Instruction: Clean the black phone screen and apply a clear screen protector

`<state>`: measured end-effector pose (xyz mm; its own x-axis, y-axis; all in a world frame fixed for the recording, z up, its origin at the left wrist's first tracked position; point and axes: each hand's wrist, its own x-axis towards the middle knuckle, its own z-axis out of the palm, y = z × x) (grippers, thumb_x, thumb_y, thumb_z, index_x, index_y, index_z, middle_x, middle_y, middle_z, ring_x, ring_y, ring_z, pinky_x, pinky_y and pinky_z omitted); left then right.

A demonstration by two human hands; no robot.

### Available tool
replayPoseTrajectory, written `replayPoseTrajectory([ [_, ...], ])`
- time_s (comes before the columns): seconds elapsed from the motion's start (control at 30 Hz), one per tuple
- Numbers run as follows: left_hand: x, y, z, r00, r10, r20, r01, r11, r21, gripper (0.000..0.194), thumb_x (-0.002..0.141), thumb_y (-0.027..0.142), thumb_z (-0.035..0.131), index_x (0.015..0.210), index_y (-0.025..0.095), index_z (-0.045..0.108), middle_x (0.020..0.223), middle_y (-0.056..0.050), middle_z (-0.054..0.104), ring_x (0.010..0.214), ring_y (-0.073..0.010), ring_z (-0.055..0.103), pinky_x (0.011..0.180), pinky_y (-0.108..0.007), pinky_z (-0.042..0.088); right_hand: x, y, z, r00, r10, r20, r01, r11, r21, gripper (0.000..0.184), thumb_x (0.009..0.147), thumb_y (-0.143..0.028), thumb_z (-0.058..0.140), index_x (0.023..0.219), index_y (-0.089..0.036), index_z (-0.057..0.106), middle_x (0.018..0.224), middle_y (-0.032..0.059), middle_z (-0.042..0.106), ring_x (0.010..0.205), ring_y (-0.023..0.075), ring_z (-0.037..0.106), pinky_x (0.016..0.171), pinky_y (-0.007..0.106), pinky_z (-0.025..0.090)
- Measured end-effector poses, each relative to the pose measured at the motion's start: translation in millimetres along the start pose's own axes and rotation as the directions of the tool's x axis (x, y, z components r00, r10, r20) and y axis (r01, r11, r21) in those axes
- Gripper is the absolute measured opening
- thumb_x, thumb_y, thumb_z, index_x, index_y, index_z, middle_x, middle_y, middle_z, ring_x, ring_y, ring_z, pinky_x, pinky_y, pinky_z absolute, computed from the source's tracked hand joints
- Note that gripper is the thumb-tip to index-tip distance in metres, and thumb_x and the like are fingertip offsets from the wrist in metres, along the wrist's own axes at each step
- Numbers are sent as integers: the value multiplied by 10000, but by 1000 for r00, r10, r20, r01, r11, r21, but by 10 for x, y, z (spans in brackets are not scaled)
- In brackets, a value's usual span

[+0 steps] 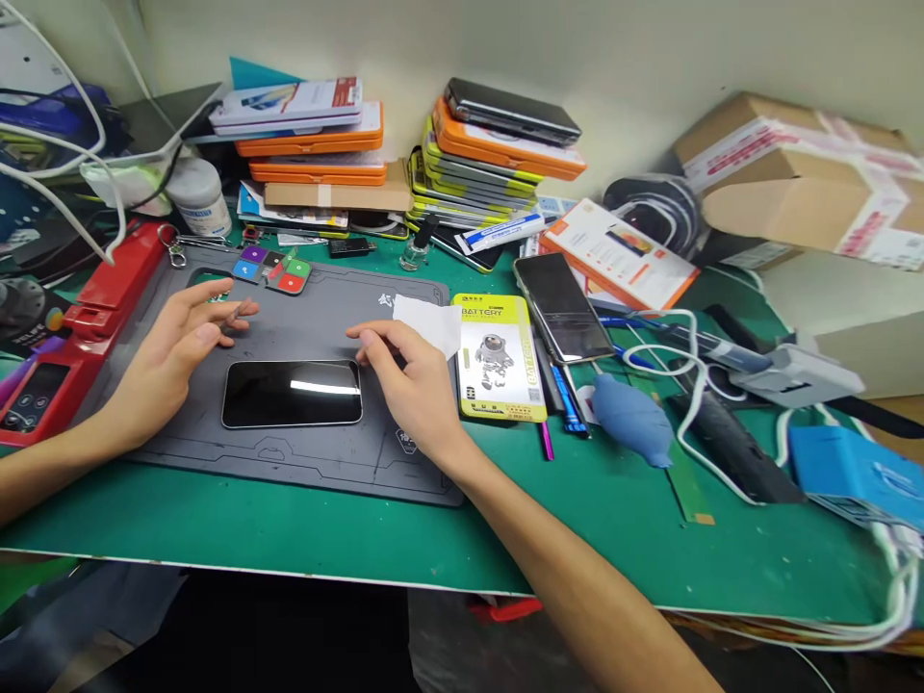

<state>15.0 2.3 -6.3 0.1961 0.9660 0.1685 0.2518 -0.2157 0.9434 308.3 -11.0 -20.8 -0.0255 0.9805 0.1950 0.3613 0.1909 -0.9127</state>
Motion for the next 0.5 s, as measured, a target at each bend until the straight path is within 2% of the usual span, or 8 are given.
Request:
replayPoseTrajectory([
  [0.1,-16,-7,-6,1000,-6,9,6,1000,6,696,1057,693,637,1591,265,509,1517,-147,715,1386,-317,695,1231,-559,540,-19,-6,-42,990,-64,-126,63,998,-13,275,1082,-451,665,1301,-307,748,840,-3,690,838,234,707,854,448,622],
  [0.17,-33,6,-1,999,10,39,-11,1000,26,674,1061,637,651,1601,269,491,1547,-144,692,1412,-315,679,1221,-544,538,-34,-9,-79,972,-111,-206,116,993,12,407,1035,-482,738,1408,-329,681,1089,48,748,984,262,740,903,478,641],
  [0.23,-57,33,7,994,55,93,-62,995,81,667,1052,560,685,1620,284,473,1578,-131,671,1473,-313,638,1222,-520,530,-51,-12,-120,968,-134,-213,142,990,22,400,1017,-523,767,1368,-341,705,1303,86,746,1124,296,749,960,515,650],
  [0.3,-86,73,15,979,116,165,-143,976,162,718,1022,492,742,1652,309,449,1600,-109,661,1522,-310,593,1265,-515,487,-65,-17,-162,974,-135,-182,141,990,20,283,1087,-554,668,1241,-339,769,1154,77,788,1059,304,770,1017,565,637],
  [0.37,-114,117,20,956,166,241,-225,943,247,796,984,451,800,1679,328,430,1594,-91,673,1532,-311,568,1316,-526,425,-69,-22,-207,979,-128,-161,133,991,24,335,1140,-573,565,1291,-354,770,944,54,790,942,302,780,1061,608,621],
  [0.4,-125,139,20,945,179,275,-258,924,283,828,970,443,822,1688,331,425,1579,-84,689,1533,-318,556,1327,-533,402,-64,-22,-232,982,-132,-134,138,990,35,382,1132,-595,573,1397,-369,730,990,60,811,963,310,790,1073,618,623],
  [0.43,-134,159,19,934,186,304,-283,906,315,852,960,444,837,1695,328,423,1558,-80,707,1535,-326,542,1330,-540,389,-55,-19,-260,986,-148,-80,152,988,43,469,1108,-631,607,1503,-386,670,1159,83,829,1071,328,796,1090,621,626],
  [0.5,-142,190,13,921,176,347,-306,879,366,876,956,458,847,1706,311,419,1528,-78,732,1540,-342,516,1324,-549,377,-28,1,-318,971,-212,114,208,977,43,646,1046,-713,668,1618,-425,584,1600,93,685,1429,373,683,1186,626,593],
])
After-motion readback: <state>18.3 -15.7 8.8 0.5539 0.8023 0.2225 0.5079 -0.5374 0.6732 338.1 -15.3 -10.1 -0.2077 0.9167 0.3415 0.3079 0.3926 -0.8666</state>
